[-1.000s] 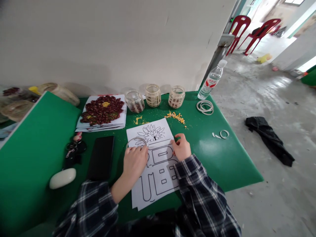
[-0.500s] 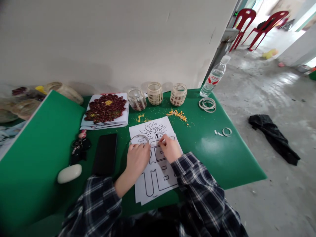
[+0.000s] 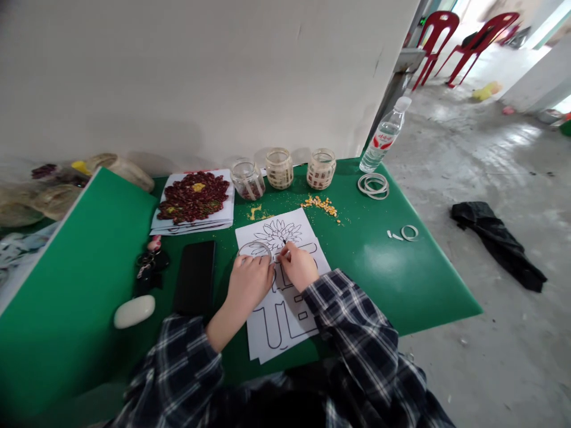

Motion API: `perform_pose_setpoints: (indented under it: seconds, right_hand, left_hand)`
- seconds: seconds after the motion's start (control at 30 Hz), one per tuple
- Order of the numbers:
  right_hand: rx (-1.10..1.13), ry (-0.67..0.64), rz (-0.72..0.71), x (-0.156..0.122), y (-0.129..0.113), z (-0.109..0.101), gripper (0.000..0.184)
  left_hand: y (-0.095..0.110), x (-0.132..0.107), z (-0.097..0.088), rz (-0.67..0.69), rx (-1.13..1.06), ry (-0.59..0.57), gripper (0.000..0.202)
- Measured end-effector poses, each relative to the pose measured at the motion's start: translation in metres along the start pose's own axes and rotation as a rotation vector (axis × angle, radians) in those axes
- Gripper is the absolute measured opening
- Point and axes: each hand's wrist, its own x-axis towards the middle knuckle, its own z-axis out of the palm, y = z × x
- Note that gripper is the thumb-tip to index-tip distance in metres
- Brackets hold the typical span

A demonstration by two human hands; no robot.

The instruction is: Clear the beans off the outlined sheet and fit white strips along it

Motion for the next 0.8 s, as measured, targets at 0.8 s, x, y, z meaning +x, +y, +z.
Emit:
perform_pose_setpoints:
  seconds: [0.8]
  right_hand:
    - [0.176, -0.226, 0.2, 0.018, 0.004, 0.001, 0.031]
  left_hand:
    - [-0.007, 0.002, 0.004, 0.133, 0.0, 0.028, 0.021]
